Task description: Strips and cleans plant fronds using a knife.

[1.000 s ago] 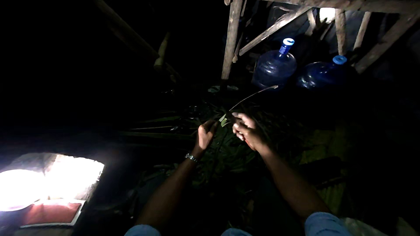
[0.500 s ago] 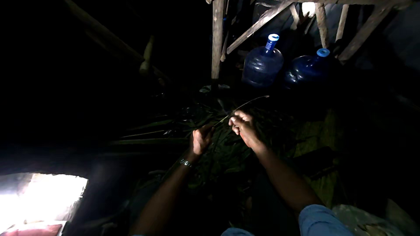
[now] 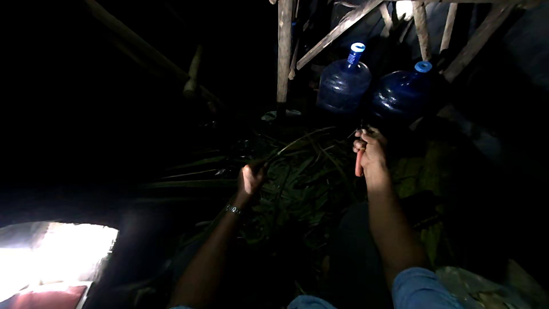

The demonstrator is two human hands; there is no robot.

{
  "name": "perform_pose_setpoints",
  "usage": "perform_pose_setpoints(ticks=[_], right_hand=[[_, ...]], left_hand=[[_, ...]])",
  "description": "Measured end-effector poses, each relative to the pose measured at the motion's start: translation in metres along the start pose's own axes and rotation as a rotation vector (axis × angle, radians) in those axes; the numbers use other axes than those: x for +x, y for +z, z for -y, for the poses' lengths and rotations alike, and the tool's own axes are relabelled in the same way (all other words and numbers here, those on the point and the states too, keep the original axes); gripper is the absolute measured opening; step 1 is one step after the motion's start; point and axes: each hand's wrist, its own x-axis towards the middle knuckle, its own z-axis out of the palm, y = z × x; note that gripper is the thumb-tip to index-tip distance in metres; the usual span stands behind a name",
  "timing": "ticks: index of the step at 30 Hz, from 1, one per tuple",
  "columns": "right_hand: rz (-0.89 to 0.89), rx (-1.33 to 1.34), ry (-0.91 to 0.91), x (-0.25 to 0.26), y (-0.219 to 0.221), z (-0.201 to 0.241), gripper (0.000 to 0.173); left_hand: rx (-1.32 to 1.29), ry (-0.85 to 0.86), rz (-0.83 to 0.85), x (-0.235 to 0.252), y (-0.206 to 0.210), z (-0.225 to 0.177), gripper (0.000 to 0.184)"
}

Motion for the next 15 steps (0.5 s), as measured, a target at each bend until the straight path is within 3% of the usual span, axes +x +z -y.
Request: perform_pose_setpoints(ticks=[3,7,9,12,15], right_hand=[[0.142,-0.092,0.016,-0.007,-0.003,0.002,0.024],[0.726,-0.245,-0.003,-0.039,0.014,-0.008,0.031],[0.878,-0.267,0.063,-0.056,0.031,-0.014,0.037],[0.908,-0.214,0.086,-0.069,0.047,-0.028,0.039],[0.657,-0.050,0.040,-0.068,0.053,-0.039,0.031]], left_hand=[[-0.242,-0.084,0.045,0.002,-0.003,-0.004,0.021],[-0.451,-0.295,0.202,0.003,-0.004,-0.025,0.020],[-0.481,-0.340,0.281,0.004,-0.006,-0.028,0.020],[-0.555,-0.327,0.341,0.002,-0.009,-0.025,0.023],[-0.678,-0.328,0.291,0.002,-0.010,-0.017,0.024]])
